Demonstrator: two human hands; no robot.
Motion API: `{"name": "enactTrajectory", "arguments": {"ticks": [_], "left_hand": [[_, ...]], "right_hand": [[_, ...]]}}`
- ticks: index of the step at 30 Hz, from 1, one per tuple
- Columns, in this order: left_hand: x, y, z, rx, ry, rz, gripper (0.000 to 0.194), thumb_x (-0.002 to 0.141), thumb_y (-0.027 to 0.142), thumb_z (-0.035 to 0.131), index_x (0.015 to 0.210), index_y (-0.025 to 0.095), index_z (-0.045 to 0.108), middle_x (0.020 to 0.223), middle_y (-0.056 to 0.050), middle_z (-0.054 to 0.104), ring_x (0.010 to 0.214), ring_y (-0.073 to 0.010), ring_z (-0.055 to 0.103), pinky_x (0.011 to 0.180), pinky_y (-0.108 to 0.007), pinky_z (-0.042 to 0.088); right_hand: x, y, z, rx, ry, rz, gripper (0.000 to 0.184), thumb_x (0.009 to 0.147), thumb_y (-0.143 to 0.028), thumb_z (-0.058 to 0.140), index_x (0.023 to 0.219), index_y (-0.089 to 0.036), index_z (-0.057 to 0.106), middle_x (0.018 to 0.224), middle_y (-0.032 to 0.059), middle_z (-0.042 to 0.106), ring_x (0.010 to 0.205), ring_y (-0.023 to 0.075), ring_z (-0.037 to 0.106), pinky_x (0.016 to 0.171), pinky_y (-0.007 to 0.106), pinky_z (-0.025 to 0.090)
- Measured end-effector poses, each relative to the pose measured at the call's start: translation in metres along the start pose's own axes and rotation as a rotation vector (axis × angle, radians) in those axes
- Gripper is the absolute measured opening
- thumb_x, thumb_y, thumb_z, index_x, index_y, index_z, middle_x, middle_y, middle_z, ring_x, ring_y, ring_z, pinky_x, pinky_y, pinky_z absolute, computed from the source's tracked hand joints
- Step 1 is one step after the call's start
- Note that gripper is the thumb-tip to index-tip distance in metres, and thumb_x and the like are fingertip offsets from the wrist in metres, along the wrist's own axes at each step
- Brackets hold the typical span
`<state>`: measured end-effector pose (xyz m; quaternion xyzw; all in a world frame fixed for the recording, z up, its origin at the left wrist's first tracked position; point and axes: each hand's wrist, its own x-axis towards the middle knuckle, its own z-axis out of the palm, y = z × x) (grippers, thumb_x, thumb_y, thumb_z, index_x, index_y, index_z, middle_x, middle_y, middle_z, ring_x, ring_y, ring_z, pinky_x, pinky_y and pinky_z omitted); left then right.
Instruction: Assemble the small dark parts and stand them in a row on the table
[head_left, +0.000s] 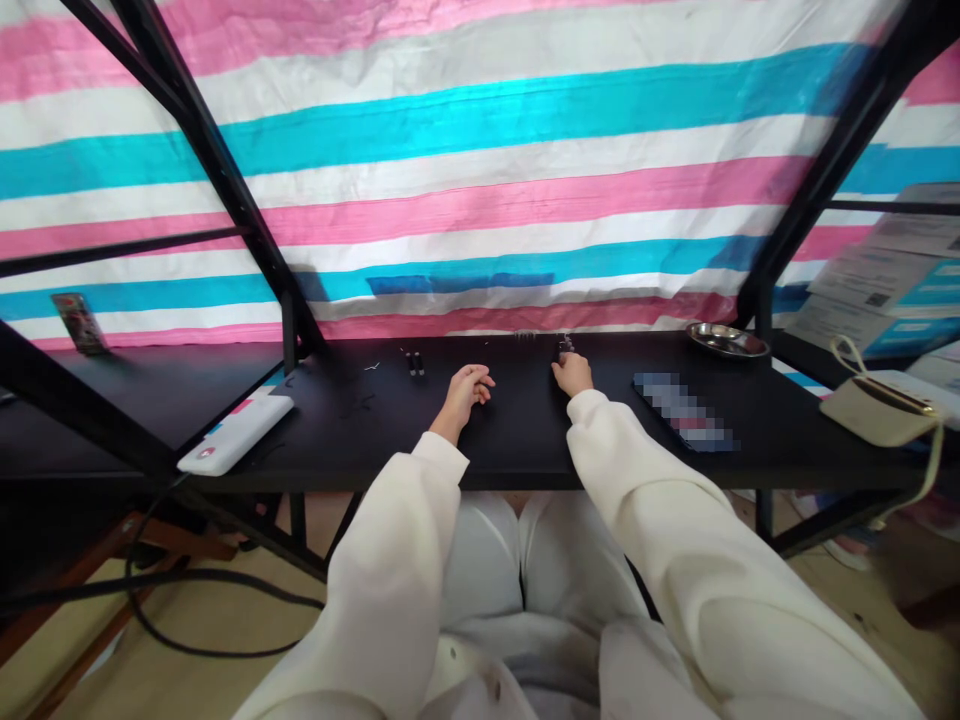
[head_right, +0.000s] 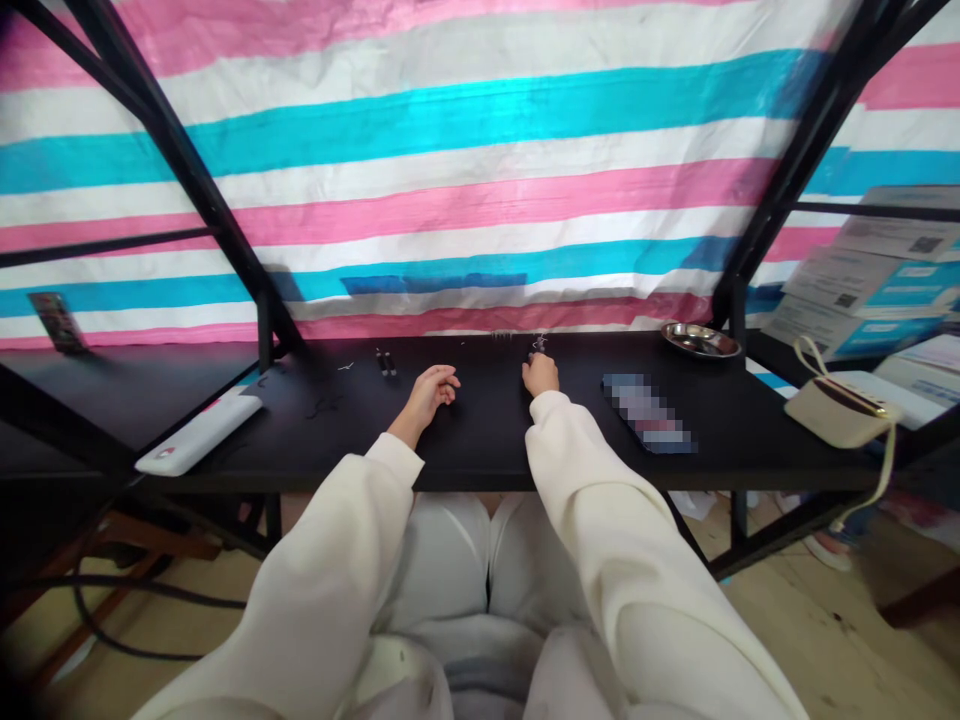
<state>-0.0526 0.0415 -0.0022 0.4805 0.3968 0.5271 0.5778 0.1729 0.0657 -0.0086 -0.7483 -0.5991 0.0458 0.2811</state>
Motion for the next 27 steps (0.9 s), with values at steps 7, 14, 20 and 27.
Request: {"name": "enactTrajectory", "arguments": {"ticks": [7, 14, 20, 27], "left_hand": [[-0.001, 0.001, 0.0, -0.01, -0.001, -0.005, 0.02, 0.065, 0.027, 0.06, 0.079, 0.015, 0.05, 0.06, 0.0, 0.059, 0.038, -0.0078, 0.049, 0.037, -0.019, 0.031], [0.001, -0.001, -0.002, -0.007, -0.005, 0.0, 0.02, 0.066, 0.027, 0.06, 0.079, 0.015, 0.051, 0.059, 0.0, 0.059, 0.039, -0.0079, 0.05, 0.037, -0.018, 0.032], [-0.001, 0.0, -0.001, -0.011, -0.01, 0.005, 0.019, 0.066, 0.027, 0.059, 0.08, 0.015, 0.051, 0.06, 0.0, 0.059, 0.039, -0.0076, 0.05, 0.037, -0.018, 0.032], [-0.001, 0.004, -0.002, -0.01, 0.242, 0.08, 0.025, 0.069, 0.02, 0.053, 0.094, 0.015, 0.049, 0.066, -0.001, 0.059, 0.039, -0.0066, 0.049, 0.036, -0.017, 0.03]], "right_hand": [[0.0, 0.001, -0.011, 0.014, -0.073, 0.079, 0.02, 0.077, -0.019, 0.056, 0.092, -0.01, 0.066, 0.095, 0.0183, 0.065, 0.092, 0.0249, 0.062, 0.076, 0.028, 0.045], [-0.004, 0.012, -0.018, 0.05, 0.01, 0.159, 0.021, 0.077, -0.024, 0.057, 0.092, -0.012, 0.067, 0.097, 0.0174, 0.065, 0.094, 0.0252, 0.061, 0.077, 0.029, 0.045], [-0.008, 0.017, -0.015, 0.064, 0.019, 0.165, 0.02, 0.074, -0.026, 0.062, 0.088, -0.014, 0.068, 0.094, 0.016, 0.066, 0.092, 0.0248, 0.062, 0.076, 0.031, 0.046], [-0.013, 0.006, -0.024, -0.004, -0.041, 0.212, 0.035, 0.071, -0.03, 0.065, 0.096, -0.007, 0.064, 0.097, 0.0219, 0.063, 0.09, 0.0272, 0.062, 0.075, 0.034, 0.047]]}}
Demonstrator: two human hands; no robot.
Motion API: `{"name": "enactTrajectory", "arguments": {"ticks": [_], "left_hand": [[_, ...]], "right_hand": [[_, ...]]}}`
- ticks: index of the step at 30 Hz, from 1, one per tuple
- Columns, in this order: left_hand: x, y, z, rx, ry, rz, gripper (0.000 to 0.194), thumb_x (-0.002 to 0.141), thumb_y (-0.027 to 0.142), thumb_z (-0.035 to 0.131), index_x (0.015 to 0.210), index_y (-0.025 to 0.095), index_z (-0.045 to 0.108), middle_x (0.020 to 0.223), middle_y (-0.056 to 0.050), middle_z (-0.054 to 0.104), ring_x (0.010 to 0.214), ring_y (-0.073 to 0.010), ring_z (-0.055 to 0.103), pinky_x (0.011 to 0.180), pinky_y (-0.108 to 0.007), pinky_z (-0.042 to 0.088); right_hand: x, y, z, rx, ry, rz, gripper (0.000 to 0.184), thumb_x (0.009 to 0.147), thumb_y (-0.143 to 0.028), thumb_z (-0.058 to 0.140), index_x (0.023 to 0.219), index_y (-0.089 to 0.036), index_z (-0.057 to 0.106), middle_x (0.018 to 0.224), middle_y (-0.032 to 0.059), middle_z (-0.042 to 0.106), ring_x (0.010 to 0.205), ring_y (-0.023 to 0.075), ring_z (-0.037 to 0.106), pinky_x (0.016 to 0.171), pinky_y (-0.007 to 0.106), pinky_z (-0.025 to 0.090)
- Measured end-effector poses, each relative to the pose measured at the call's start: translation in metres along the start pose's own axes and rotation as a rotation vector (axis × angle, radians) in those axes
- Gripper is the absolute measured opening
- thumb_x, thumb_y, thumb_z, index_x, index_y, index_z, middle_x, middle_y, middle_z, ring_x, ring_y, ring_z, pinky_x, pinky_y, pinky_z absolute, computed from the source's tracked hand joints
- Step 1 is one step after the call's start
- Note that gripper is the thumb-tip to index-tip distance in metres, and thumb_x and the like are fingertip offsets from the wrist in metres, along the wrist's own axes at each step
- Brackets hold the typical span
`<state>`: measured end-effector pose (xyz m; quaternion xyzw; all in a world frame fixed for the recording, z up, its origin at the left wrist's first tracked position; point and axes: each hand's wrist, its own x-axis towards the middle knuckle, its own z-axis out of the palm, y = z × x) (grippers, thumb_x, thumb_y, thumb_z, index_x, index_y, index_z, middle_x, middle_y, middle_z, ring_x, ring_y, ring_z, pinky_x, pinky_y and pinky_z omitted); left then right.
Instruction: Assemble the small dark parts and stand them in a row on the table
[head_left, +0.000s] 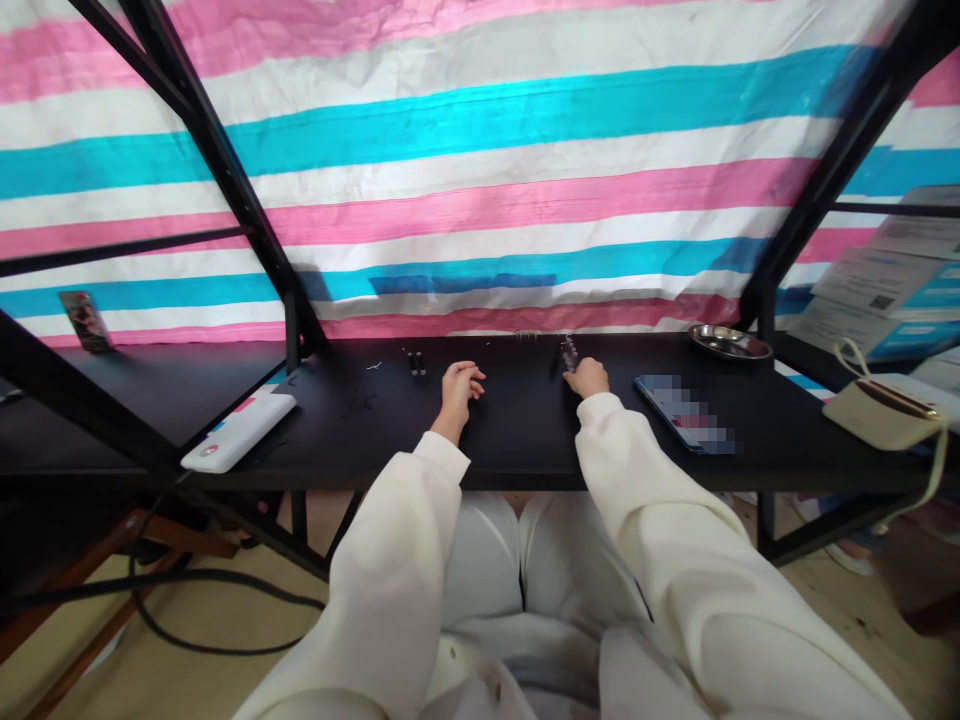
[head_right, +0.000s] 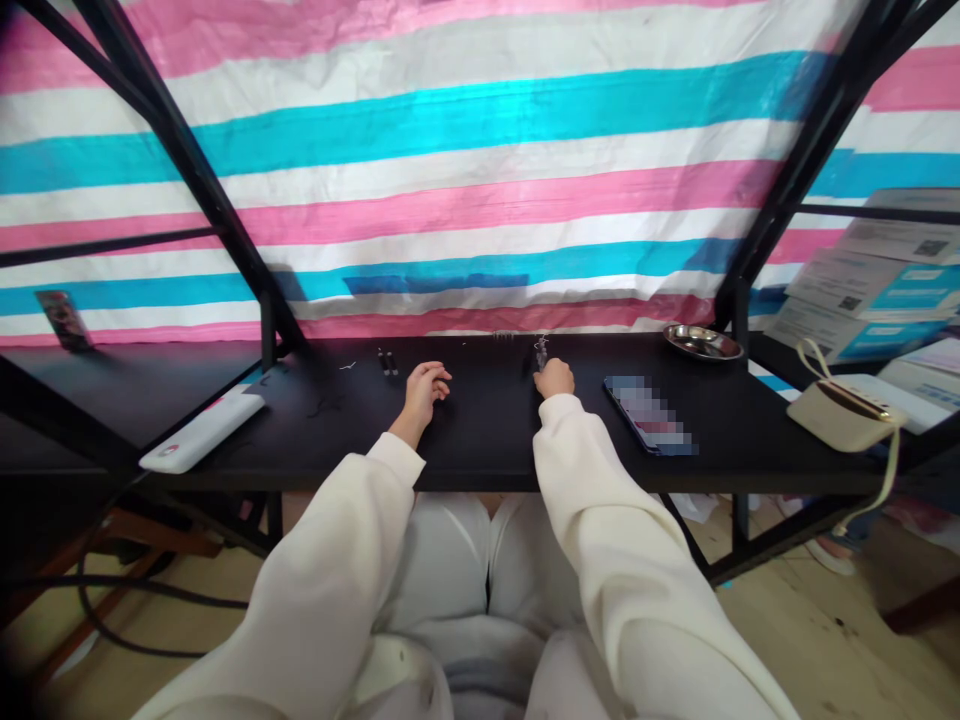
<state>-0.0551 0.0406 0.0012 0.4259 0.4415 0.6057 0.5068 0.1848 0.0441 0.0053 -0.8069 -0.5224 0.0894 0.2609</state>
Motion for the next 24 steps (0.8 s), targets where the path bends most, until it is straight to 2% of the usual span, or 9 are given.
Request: {"name": "enactTrajectory", "arguments": {"ticks": [3, 5, 7, 10, 14, 18, 24], "left_hand": [[0.004, 0.001, -0.004, -0.067, 0.22, 0.05, 0.052, 0.072, 0.016, 0.049, 0.122, 0.02, 0.034, 0.09, -0.005, 0.062, 0.047, -0.0069, 0.056, 0.038, -0.016, 0.034], [0.007, 0.001, -0.008, -0.111, 0.288, 0.07, 0.066, 0.074, 0.015, 0.047, 0.133, 0.027, 0.019, 0.112, -0.009, 0.056, 0.06, -0.0087, 0.062, 0.041, -0.015, 0.038], [0.01, 0.001, -0.011, -0.138, 0.32, 0.082, 0.075, 0.076, 0.014, 0.045, 0.137, 0.033, 0.007, 0.128, -0.01, 0.045, 0.075, -0.011, 0.064, 0.046, -0.015, 0.044], [0.015, 0.001, -0.015, -0.193, 0.327, 0.066, 0.084, 0.076, 0.009, 0.044, 0.138, 0.039, -0.004, 0.141, -0.01, 0.029, 0.092, -0.0124, 0.062, 0.056, -0.016, 0.049], [0.02, 0.0, -0.017, -0.243, 0.268, 0.068, 0.091, 0.075, 0.003, 0.043, 0.136, 0.044, -0.01, 0.147, -0.009, 0.02, 0.1, -0.0119, 0.059, 0.065, -0.018, 0.051], [0.023, -0.001, -0.017, -0.208, 0.211, 0.086, 0.094, 0.077, 0.005, 0.047, 0.135, 0.047, -0.013, 0.15, -0.007, 0.012, 0.104, -0.0115, 0.057, 0.07, -0.02, 0.052], [0.031, -0.005, -0.02, -0.169, 0.213, 0.081, 0.097, 0.079, 0.007, 0.05, 0.132, 0.052, -0.018, 0.151, -0.002, 0.0, 0.111, -0.01, 0.053, 0.076, -0.02, 0.051]], "right_hand": [[-0.01, -0.012, -0.006, -0.026, -0.023, -0.035, 0.036, 0.073, -0.034, 0.062, 0.097, -0.008, 0.063, 0.097, 0.0223, 0.062, 0.089, 0.0271, 0.062, 0.074, 0.034, 0.046], [-0.02, -0.022, -0.007, -0.011, -0.019, -0.066, 0.032, 0.075, -0.037, 0.058, 0.092, -0.01, 0.065, 0.092, 0.019, 0.065, 0.085, 0.025, 0.062, 0.073, 0.033, 0.046], [-0.031, -0.031, -0.004, 0.041, -0.002, -0.159, 0.027, 0.08, -0.037, 0.052, 0.083, -0.015, 0.067, 0.082, 0.0131, 0.067, 0.079, 0.0206, 0.062, 0.072, 0.029, 0.044], [-0.043, -0.038, 0.008, 0.105, 0.081, -0.32, 0.031, 0.084, -0.039, 0.043, 0.079, -0.019, 0.066, 0.076, 0.0082, 0.067, 0.076, 0.0182, 0.061, 0.069, 0.026, 0.042], [-0.05, -0.035, 0.02, 0.162, 0.043, -0.507, 0.03, 0.083, -0.039, 0.044, 0.072, -0.021, 0.064, 0.068, 0.0038, 0.065, 0.069, 0.0158, 0.06, 0.065, 0.023, 0.039], [-0.049, -0.03, 0.024, 0.214, 0.023, -0.54, 0.03, 0.083, -0.038, 0.044, 0.069, -0.02, 0.063, 0.066, 0.0024, 0.063, 0.064, 0.014, 0.057, 0.063, 0.022, 0.039], [-0.046, -0.029, 0.028, 0.246, 0.0, -0.555, 0.03, 0.082, -0.038, 0.044, 0.068, -0.02, 0.063, 0.064, 0.0017, 0.062, 0.062, 0.0134, 0.056, 0.063, 0.022, 0.039]]}}
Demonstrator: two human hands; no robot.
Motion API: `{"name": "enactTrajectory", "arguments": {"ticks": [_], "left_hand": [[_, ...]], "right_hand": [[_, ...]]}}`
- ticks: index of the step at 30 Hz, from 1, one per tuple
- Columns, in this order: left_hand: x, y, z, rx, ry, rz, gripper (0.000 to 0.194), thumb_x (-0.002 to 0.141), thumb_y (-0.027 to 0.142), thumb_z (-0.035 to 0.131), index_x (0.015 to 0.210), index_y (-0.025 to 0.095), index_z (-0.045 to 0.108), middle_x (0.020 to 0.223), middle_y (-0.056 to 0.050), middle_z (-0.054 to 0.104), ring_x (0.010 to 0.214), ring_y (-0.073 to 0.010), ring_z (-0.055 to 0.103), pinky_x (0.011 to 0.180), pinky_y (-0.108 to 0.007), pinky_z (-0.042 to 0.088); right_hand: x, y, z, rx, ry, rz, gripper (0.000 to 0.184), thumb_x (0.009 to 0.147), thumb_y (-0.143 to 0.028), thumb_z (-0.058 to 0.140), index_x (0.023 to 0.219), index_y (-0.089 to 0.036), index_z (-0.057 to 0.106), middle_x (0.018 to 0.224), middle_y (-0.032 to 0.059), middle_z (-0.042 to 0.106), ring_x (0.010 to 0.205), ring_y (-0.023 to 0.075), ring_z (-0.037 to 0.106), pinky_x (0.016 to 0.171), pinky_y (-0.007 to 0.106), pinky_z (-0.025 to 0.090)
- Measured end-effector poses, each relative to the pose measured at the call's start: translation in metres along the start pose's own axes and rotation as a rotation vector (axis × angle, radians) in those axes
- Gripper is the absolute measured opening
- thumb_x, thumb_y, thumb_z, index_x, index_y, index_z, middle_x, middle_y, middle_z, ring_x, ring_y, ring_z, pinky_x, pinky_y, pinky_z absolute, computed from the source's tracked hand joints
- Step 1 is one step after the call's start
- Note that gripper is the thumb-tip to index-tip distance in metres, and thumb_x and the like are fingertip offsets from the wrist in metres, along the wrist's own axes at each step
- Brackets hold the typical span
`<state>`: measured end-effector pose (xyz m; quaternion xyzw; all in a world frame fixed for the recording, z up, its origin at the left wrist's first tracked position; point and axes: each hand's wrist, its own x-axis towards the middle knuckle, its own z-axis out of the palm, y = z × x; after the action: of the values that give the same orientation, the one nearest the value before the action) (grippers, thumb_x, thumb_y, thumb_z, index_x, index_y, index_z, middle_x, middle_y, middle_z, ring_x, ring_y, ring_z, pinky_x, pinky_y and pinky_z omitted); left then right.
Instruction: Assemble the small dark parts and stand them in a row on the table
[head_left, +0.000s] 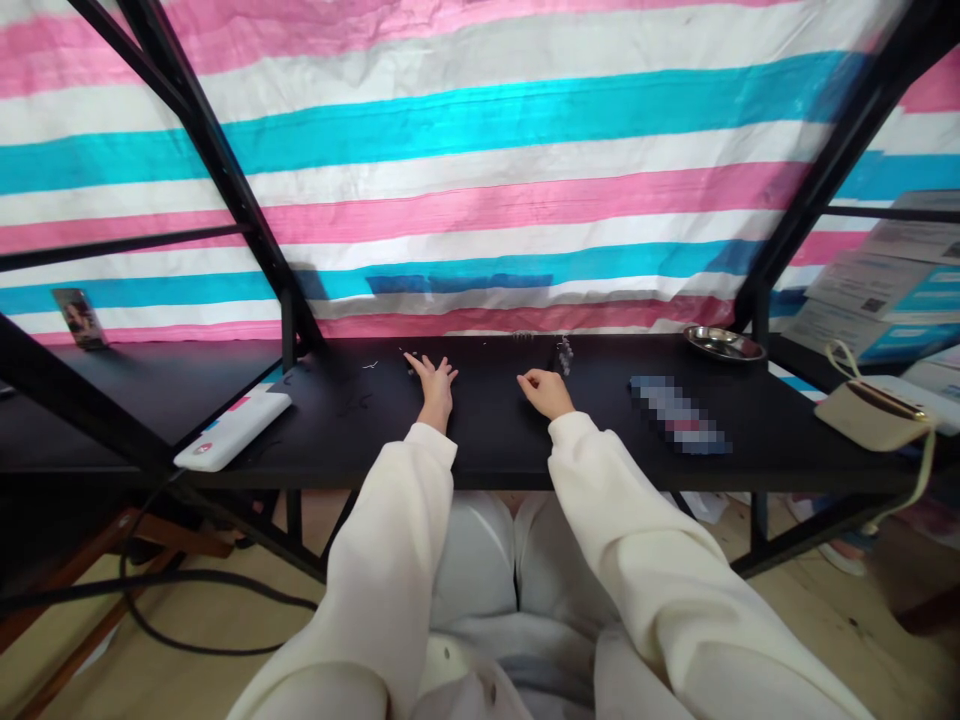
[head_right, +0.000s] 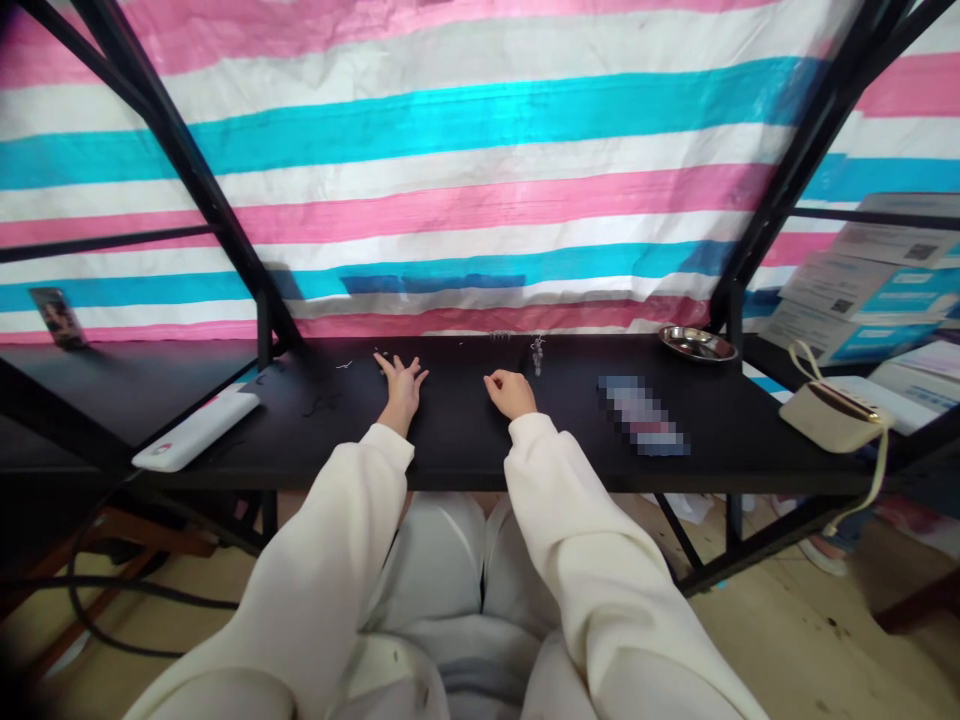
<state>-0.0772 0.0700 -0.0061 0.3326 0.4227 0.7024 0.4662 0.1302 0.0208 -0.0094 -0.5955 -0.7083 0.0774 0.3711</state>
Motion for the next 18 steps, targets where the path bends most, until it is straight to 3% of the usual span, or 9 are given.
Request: {"name": "enactTrajectory", "arguments": {"ticks": [6, 18], "left_hand": [[0.009, -0.007, -0.002, 0.006, -0.016, 0.027, 0.1, 0.077, 0.002, 0.049, 0.131, 0.053, -0.018, 0.15, 0.001, -0.008, 0.116, -0.0099, 0.049, 0.079, -0.021, 0.05], [0.012, -0.01, -0.002, 0.031, -0.019, 0.048, 0.098, 0.076, 0.0, 0.049, 0.132, 0.056, -0.01, 0.15, 0.005, -0.01, 0.127, -0.0143, 0.037, 0.079, -0.022, 0.049]], "right_hand": [[0.0, 0.001, 0.001, 0.01, -0.015, 0.005, 0.028, 0.082, -0.037, 0.045, 0.069, -0.02, 0.063, 0.065, 0.0018, 0.063, 0.063, 0.0133, 0.056, 0.064, 0.022, 0.039], [0.0, 0.001, 0.001, 0.016, -0.015, -0.004, 0.028, 0.081, -0.037, 0.045, 0.066, -0.02, 0.062, 0.062, 0.0012, 0.061, 0.061, 0.0129, 0.056, 0.063, 0.022, 0.039]]}}
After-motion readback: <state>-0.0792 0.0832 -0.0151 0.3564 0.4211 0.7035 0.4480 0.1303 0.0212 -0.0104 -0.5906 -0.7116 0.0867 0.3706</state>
